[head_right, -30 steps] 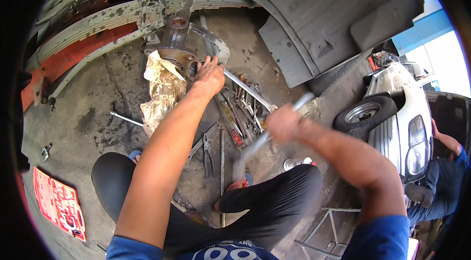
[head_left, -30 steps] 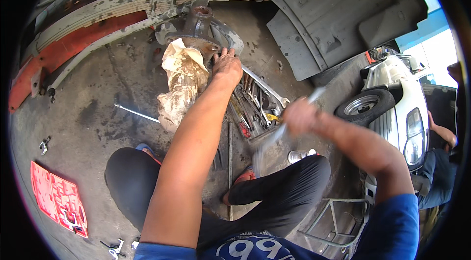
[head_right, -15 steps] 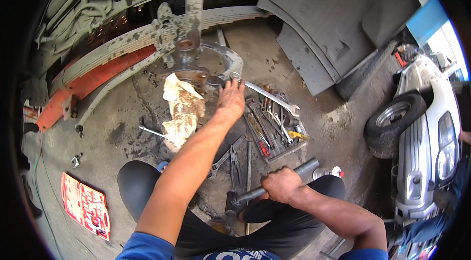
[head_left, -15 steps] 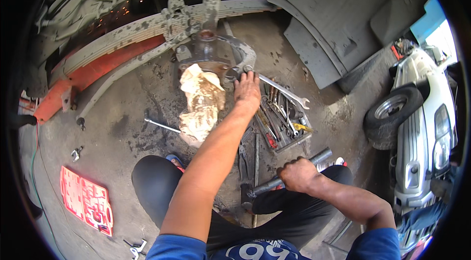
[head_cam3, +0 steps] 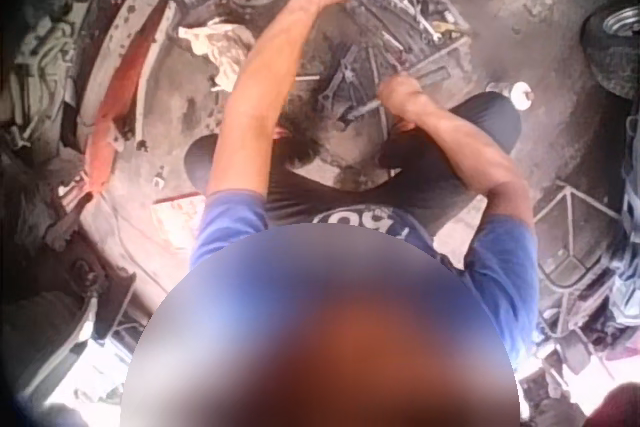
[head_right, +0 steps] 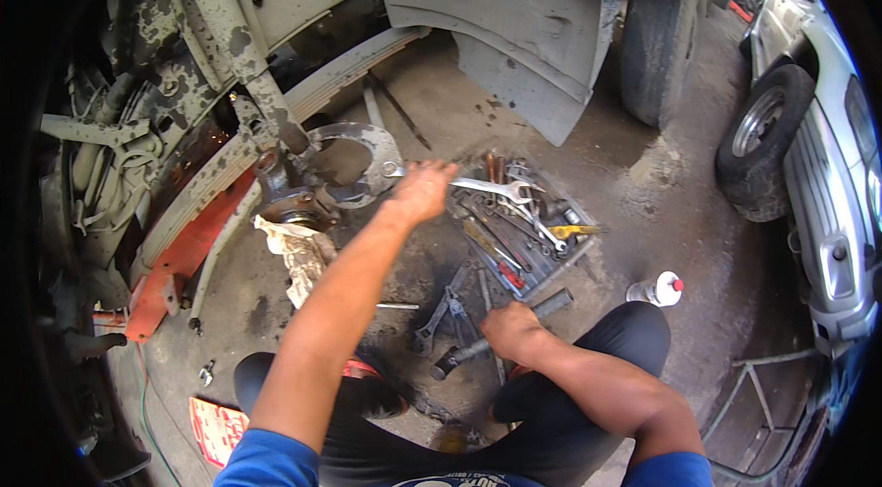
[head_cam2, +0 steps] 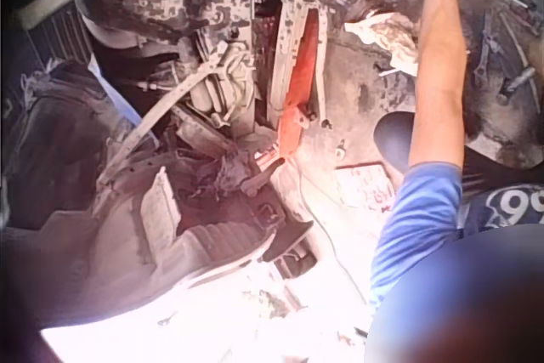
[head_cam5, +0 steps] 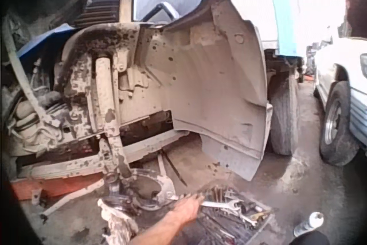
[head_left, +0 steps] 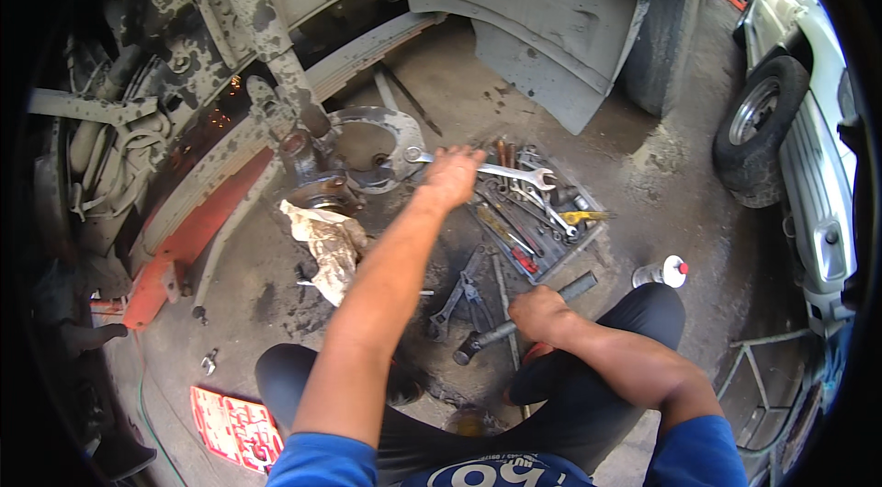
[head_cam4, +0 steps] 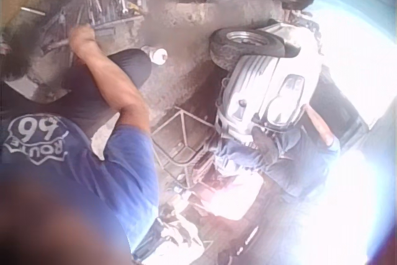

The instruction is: The person is sitting on the floor in a garage, working on the front suspension of a vehicle. They use various tools, including wrenches and a hammer, to loosen and remove bolts from the suspension assembly.

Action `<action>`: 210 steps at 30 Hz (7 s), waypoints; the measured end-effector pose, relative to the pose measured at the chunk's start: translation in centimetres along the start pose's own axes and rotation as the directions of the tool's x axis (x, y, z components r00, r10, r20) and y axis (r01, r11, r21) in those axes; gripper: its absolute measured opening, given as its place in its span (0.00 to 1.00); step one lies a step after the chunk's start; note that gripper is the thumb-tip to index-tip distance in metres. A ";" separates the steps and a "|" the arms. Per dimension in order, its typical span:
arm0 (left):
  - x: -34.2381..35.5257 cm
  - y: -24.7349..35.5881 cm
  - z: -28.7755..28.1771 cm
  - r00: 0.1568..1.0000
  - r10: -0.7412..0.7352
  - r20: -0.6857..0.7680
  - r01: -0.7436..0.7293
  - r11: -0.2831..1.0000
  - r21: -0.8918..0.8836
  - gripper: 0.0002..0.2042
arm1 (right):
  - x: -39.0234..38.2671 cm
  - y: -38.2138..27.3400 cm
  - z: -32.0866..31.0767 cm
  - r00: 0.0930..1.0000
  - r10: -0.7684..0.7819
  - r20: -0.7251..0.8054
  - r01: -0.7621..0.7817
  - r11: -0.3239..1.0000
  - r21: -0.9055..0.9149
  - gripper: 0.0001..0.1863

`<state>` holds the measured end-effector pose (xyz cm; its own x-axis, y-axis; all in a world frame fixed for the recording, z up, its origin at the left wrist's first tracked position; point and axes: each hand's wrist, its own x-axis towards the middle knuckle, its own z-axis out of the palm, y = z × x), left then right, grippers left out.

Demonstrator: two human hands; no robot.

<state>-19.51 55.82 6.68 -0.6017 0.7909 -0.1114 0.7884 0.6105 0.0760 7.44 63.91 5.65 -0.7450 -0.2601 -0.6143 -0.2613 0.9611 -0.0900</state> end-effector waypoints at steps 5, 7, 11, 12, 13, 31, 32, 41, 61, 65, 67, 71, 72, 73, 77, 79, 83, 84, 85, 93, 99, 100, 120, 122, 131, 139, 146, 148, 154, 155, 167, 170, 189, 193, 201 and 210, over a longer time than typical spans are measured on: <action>2.4 2.3 1.1 1.000 0.002 -0.028 -0.003 0.999 -0.044 0.20 | -0.5 -0.8 -0.9 0.992 -0.121 0.045 0.121 0.993 -0.010 0.10; 2.4 1.8 1.4 0.996 0.041 -0.080 -0.046 0.997 -0.069 0.17 | -0.7 -0.7 -0.9 0.996 -0.086 0.031 0.086 0.996 0.005 0.09; 2.7 0.7 1.3 0.989 0.142 -0.042 -0.142 0.990 0.023 0.15 | -0.9 0.2 -0.4 0.996 -0.086 0.012 0.086 0.996 0.026 0.09; 2.8 0.7 1.4 0.987 0.155 -0.043 -0.152 0.986 0.066 0.15 | -0.8 0.4 -0.2 0.996 -0.084 0.019 0.084 0.996 0.019 0.09; 2.9 0.8 1.3 0.988 0.141 -0.066 -0.139 0.990 0.027 0.16 | -0.7 0.6 0.0 0.996 -0.093 0.007 0.093 0.995 0.029 0.09; 2.8 1.0 0.7 0.960 0.196 -0.199 -0.208 0.977 -0.041 0.25 | 0.5 0.6 0.2 0.990 -0.137 -0.016 0.138 0.990 0.015 0.09; 3.1 1.1 0.5 0.980 0.162 -0.119 -0.167 0.985 -0.032 0.25 | 0.5 0.6 0.2 0.991 -0.135 -0.021 0.135 0.991 0.012 0.09; 1.0 0.1 2.6 0.885 0.186 -0.427 -0.227 0.973 -0.048 0.21 | 0.5 0.8 0.4 0.997 -0.079 0.013 0.078 0.997 0.020 0.11; -3.2 -3.7 0.0 0.951 0.286 0.120 -0.292 0.956 0.038 0.28 | -0.1 1.2 0.8 0.998 -0.059 0.016 0.059 0.998 0.013 0.13; -3.2 -4.6 0.0 0.955 0.296 0.014 -0.294 0.951 -0.097 0.28 | 0.0 0.9 0.8 0.996 -0.061 0.060 0.062 0.998 -0.008 0.13; -3.0 -4.8 0.0 0.954 0.296 0.053 -0.286 0.947 -0.144 0.27 | 0.1 0.8 0.6 0.995 -0.067 0.080 0.069 0.997 -0.018 0.13; -3.2 -4.8 0.4 0.971 0.225 -0.080 -0.237 0.946 -0.220 0.18 | -0.2 0.7 0.3 0.995 -0.060 0.080 0.063 0.997 -0.042 0.13; -3.4 -4.6 0.6 0.985 0.159 -0.070 -0.172 0.956 -0.237 0.16 | -0.3 0.8 0.2 0.994 -0.050 0.098 0.053 0.998 -0.033 0.13; -3.5 -4.6 0.7 0.983 0.160 -0.094 -0.179 0.950 -0.256 0.16 | -0.4 0.8 0.2 0.996 -0.049 0.073 0.051 0.998 -0.028 0.12; -3.4 -4.7 0.5 0.989 0.135 0.059 -0.117 0.962 -0.249 0.20 | -0.8 0.8 -0.1 0.996 -0.076 0.045 0.077 0.997 -0.025 0.11; -3.2 -4.9 0.3 0.985 0.165 0.040 -0.153 0.965 -0.213 0.21 | -0.9 0.9 0.0 0.997 -0.071 0.043 0.073 0.997 -0.039 0.11; -3.1 -4.3 0.3 1.000 0.006 0.005 -0.005 0.976 -0.219 0.26 | -0.6 1.0 0.7 0.998 -0.045 0.053 0.047 0.998 -0.028 0.11; -3.2 -4.0 0.4 1.000 -0.005 -0.013 0.001 0.963 -0.268 0.26 | -0.6 1.0 1.0 0.998 -0.041 0.053 0.043 0.999 -0.026 0.11; -3.0 -3.6 0.5 0.999 -0.034 -0.027 0.025 0.958 -0.287 0.25 | -0.4 1.1 1.3 0.997 -0.025 0.069 0.027 0.999 -0.021 0.11; -2.9 -2.5 1.0 0.990 -0.119 -0.074 0.098 0.967 -0.236 0.30 | 0.1 1.5 2.5 0.993 -0.027 0.113 0.032 0.999 -0.044 0.13; -5.3 -3.7 -0.6 0.899 -0.435 -0.053 0.389 0.847 -0.363 0.29 | -1.1 1.2 1.5 0.996 -0.021 0.090 0.030 0.994 -0.107 0.12; -5.8 -3.6 -1.4 0.913 -0.408 0.023 0.392 0.859 -0.328 0.27 | -1.5 0.9 1.0 0.998 0.007 0.068 -0.001 0.995 -0.099 0.12; -25.6 -5.0 -13.8 0.678 -0.420 -0.603 0.031 0.836 -0.547 0.17 | -5.8 -9.9 -20.9 0.987 -0.159 -0.014 0.131 0.857 -0.499 0.11; -25.5 -4.6 -14.2 0.622 -0.461 -0.633 -0.025 0.797 -0.604 0.17 | -6.7 -12.2 -21.7 0.985 -0.167 0.052 0.172 0.864 -0.473 0.06; -30.0 -8.5 -17.0 0.061 -0.712 -0.699 -0.166 0.683 -0.711 0.12 | -3.4 -10.4 -19.2 0.971 0.031 0.239 0.082 0.891 -0.446 0.09; -33.0 -10.4 -16.4 0.120 -0.795 -0.595 -0.125 0.582 -0.803 0.15 | 0.2 -8.9 -23.6 0.988 0.128 -0.085 -0.149 0.669 -0.729 0.09; -33.2 -11.3 -15.6 0.034 -0.728 -0.685 -0.062 0.682 -0.729 0.15 | -2.3 -14.7 -18.7 0.887 -0.397 0.238 0.462 0.794 -0.395 0.07; -34.0 -11.3 -15.4 0.020 -0.761 -0.649 -0.011 0.649 -0.761 0.17 | -0.7 -9.9 -19.0 0.980 -0.075 0.183 0.166 0.818 -0.551 0.09; -34.5 -11.5 -15.8 0.054 -0.799 -0.599 -0.093 0.593 -0.800 0.19 | 2.7 -3.6 -22.0 0.942 0.289 -0.170 -0.326 0.672 -0.665 0.10; -34.2 -11.9 -16.0 0.028 -0.778 -0.627 -0.044 0.626 -0.779 0.19 | 3.0 -5.2 -22.3 0.961 0.256 -0.106 -0.259 0.694 -0.672 0.10; -34.5 -11.7 -15.6 0.029 -0.769 -0.639 -0.030 0.638 -0.770 0.19 | 1.9 6.1 -20.7 0.791 0.481 -0.377 -0.604 0.523 -0.601 0.12; -34.3 -12.1 -15.5 0.071 -0.737 -0.672 0.019 0.674 -0.738 0.18 | 1.8 7.8 -19.7 0.864 0.450 -0.227 -0.472 0.564 -0.677 0.11; -23.8 -2.5 -15.7 0.458 -0.570 -0.683 -0.100 0.730 -0.676 0.21 | 9.2 -14.1 18.7 0.970 0.085 0.229 -0.170 0.908 0.384 0.19; -23.9 -2.3 -15.5 0.533 -0.574 -0.622 -0.117 0.677 -0.726 0.21 | 10.4 -11.3 11.0 0.958 0.262 0.115 -0.287 0.865 0.411 0.21; -23.3 -1.6 -12.9 0.769 -0.357 -0.530 -0.063 0.783 -0.619 0.19 | 15.6 3.1 -14.1 0.417 0.377 -0.827 -0.154 0.926 0.344 0.45; -22.8 2.4 -7.1 0.941 0.310 -0.136 -0.337 0.811 -0.479 0.25 | 24.5 12.3 -17.9 0.776 0.225 -0.589 -0.236 0.970 0.059 0.12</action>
<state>-4.87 39.55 16.47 -0.3389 0.9393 0.0534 0.7803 0.2488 0.5738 -25.05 67.70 3.55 -0.9985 -0.0410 -0.0355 -0.0414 0.9991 0.0110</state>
